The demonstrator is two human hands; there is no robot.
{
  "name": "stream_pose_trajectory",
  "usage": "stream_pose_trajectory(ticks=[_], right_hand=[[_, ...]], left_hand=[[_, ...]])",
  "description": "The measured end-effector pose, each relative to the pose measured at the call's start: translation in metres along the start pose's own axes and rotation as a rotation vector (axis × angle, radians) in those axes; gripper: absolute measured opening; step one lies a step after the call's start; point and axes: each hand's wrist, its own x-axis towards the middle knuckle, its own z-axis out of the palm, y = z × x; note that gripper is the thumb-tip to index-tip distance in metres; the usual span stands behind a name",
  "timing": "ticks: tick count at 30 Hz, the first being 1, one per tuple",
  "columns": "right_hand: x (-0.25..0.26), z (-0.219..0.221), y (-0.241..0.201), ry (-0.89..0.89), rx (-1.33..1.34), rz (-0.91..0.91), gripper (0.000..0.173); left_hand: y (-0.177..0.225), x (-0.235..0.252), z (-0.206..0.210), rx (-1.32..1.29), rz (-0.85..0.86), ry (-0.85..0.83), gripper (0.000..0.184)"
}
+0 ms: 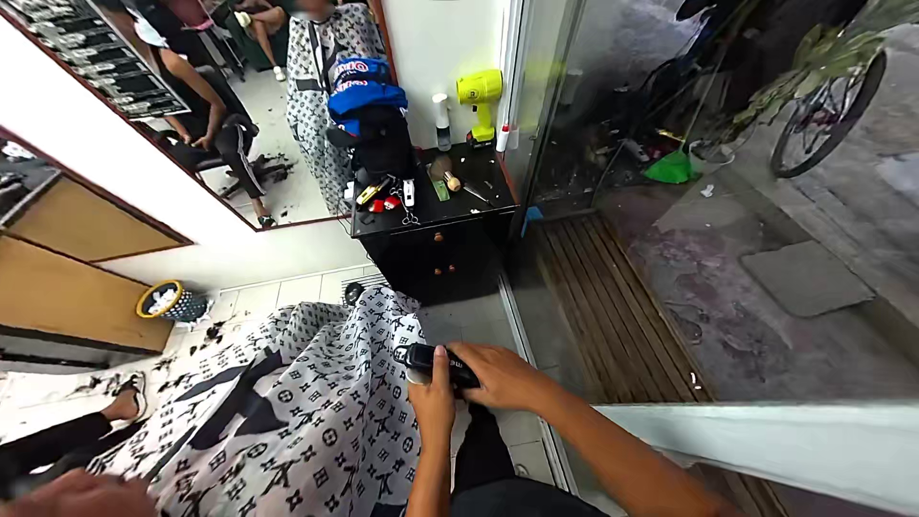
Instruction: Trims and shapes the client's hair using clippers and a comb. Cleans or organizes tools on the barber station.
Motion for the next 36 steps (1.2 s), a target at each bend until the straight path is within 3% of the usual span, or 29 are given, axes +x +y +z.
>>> stream_pose_trajectory(ticks=[3,5,8,11,14,18,24,28,31,34,36], right_hand=[[0.048,-0.034,0.04,0.066,0.02,-0.006,0.07],[0.089,-0.065,0.073,0.169,0.104,0.069,0.069],[0.174,-0.128,0.147,0.427,0.223,0.316,0.068],[0.257,-0.19,0.244,0.59,0.175,0.568,0.073],[0.327,-0.235,0.311,0.598,0.021,0.715,0.074],[0.382,-0.256,0.36,0.509,-0.081,0.84,0.071],[0.421,-0.269,0.401,0.451,-0.148,0.839,0.071],[0.431,-0.279,0.395,0.45,-0.272,0.724,0.068],[0.455,-0.279,0.377,0.359,-0.318,0.566,0.051],[0.479,-0.275,0.372,0.149,-0.262,0.686,0.05],[0.492,-0.278,0.373,0.1,-0.207,0.765,0.052]], left_hand=[[-0.009,0.061,0.034,0.075,0.031,-0.074,0.036],[-0.022,0.113,0.055,0.124,0.149,-0.156,0.035],[-0.043,0.212,0.085,0.084,0.386,-0.244,0.033],[-0.053,0.294,0.114,0.289,0.537,-0.356,0.034],[-0.067,0.363,0.148,0.521,0.494,-0.518,0.026],[-0.104,0.434,0.183,0.781,0.376,-0.673,0.031],[-0.134,0.475,0.209,1.053,0.399,-0.702,0.067],[-0.145,0.482,0.216,1.102,0.456,-0.649,0.08],[-0.143,0.486,0.222,1.133,0.455,-0.593,0.082],[-0.134,0.489,0.239,1.144,0.451,-0.593,0.074],[-0.128,0.499,0.258,1.127,0.476,-0.613,0.067]])
